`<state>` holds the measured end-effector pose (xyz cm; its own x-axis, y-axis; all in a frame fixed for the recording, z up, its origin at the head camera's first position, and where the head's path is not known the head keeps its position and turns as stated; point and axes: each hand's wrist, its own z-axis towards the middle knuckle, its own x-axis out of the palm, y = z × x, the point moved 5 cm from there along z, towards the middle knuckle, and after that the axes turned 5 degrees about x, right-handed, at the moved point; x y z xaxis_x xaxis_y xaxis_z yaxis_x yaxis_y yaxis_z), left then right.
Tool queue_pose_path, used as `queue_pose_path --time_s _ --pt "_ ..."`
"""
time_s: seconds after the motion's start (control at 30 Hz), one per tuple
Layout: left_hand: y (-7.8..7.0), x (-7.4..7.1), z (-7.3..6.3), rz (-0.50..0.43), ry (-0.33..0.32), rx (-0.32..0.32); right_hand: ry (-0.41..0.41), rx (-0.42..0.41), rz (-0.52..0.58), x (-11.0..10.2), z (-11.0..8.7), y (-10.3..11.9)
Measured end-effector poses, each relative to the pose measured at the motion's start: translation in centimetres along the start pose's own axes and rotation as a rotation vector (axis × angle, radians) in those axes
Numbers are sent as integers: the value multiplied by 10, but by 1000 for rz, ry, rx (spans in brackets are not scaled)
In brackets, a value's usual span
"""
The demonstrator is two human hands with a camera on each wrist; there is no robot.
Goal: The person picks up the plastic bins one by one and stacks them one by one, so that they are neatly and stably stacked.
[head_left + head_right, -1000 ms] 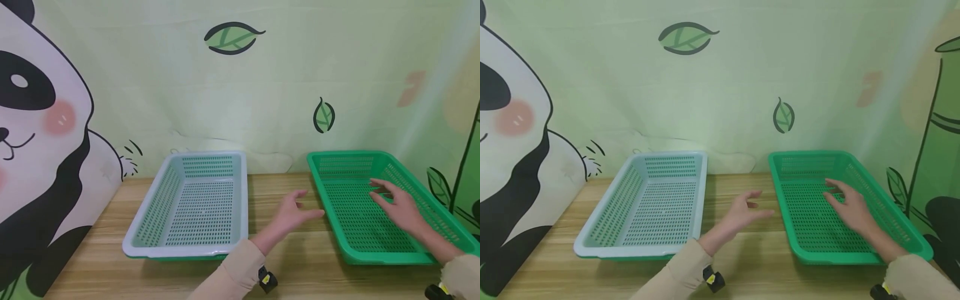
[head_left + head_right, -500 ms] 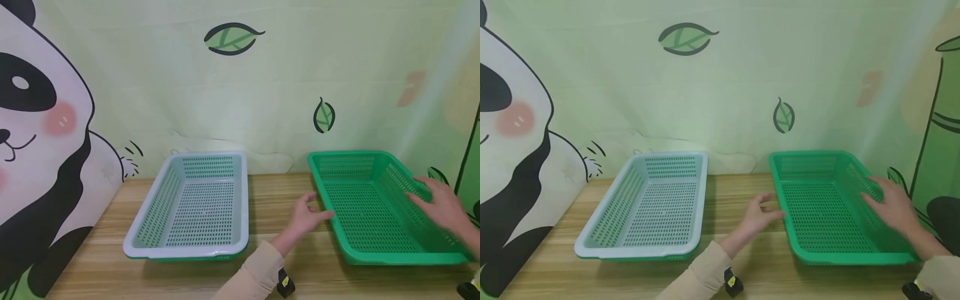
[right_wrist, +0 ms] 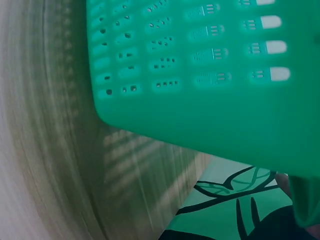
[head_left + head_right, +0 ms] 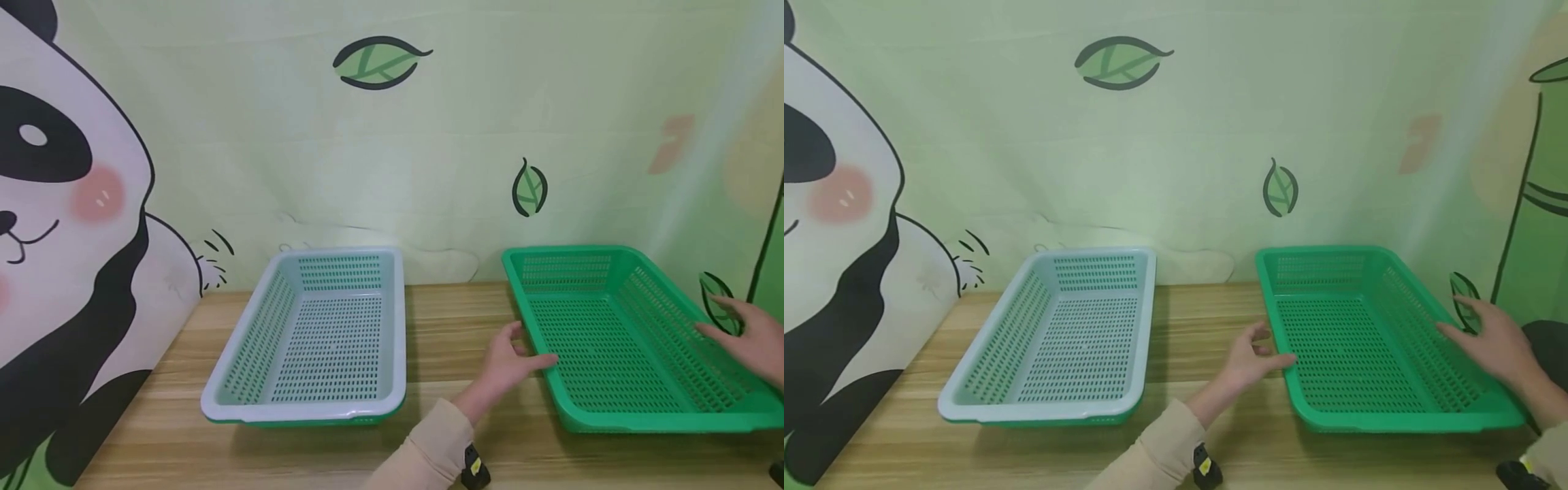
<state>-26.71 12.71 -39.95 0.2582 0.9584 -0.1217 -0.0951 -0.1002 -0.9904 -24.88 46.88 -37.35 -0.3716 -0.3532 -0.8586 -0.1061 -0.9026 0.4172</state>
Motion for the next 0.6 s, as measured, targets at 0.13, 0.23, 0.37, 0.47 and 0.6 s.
queue_pose_path --time_s 0.13,0.23,0.37,0.47,0.6 --pt "3 4 -2 -9 5 -4 -8 3 19 4 -1 -8" --pt "5 6 -3 -26 14 -10 10 -2 36 8 -2 -12" --pt "7 8 -3 -50 23 -18 36 8 36 11 -4 -14" --pt "6 9 -2 -54 25 -18 47 10 25 12 -4 -13" --pt "5 10 -1 -63 24 -14 59 4 35 14 -2 -15"
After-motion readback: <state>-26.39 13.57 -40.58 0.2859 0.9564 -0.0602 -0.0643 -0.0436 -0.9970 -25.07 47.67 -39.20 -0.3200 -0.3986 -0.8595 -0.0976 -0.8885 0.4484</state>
